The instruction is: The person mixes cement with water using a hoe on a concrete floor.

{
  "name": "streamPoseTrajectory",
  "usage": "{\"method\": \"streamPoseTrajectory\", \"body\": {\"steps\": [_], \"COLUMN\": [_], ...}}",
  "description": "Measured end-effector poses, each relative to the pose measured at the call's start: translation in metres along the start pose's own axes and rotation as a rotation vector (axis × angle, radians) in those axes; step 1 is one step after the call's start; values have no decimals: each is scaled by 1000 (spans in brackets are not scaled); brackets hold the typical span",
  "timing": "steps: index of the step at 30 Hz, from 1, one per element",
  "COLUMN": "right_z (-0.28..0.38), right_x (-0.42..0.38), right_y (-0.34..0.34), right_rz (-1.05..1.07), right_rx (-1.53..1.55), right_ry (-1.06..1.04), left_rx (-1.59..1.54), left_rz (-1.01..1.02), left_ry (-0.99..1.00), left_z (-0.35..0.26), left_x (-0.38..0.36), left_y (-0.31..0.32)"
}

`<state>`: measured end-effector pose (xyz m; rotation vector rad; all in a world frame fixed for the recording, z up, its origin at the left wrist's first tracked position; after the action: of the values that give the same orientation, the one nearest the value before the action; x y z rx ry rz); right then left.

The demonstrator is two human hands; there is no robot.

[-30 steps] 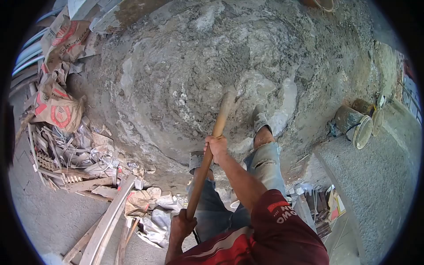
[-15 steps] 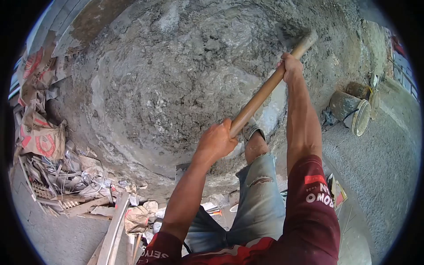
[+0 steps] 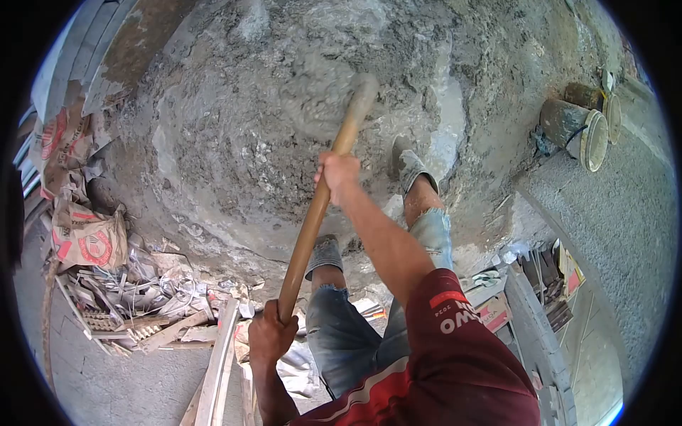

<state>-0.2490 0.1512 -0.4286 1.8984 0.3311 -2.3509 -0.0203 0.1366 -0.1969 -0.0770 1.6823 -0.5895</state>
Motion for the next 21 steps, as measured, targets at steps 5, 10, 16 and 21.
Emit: {"method": "streamPoseTrajectory", "body": {"steps": [5,10,16,21], "right_z": [-38,74,305,265], "right_x": [-42,-38,76,126], "right_y": [0,-12,-7,1], "right_rz": [143,152,-25,-35], "right_rx": [-114,-43,-92,-167], "right_ry": [101,-146,-580,-414], "left_rx": [-256,-229,-243,-305], "left_rz": [-7,-90,-38,9], "left_ry": [-257,-29,199,285], "left_z": [-4,-63,-189,-161], "left_x": [-62,-13,201,182], "left_y": [49,64,-17,-43]}}
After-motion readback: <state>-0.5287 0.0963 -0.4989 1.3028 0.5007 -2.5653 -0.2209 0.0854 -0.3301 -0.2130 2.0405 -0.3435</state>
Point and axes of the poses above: each hand's wrist, its own x-axis towards the middle knuckle, its own y-axis out of the palm, z = x × y, the point moved 9 cm from there along x, towards the middle knuckle, and after that the axes turned 15 degrees about x, right-handed, at the moved point
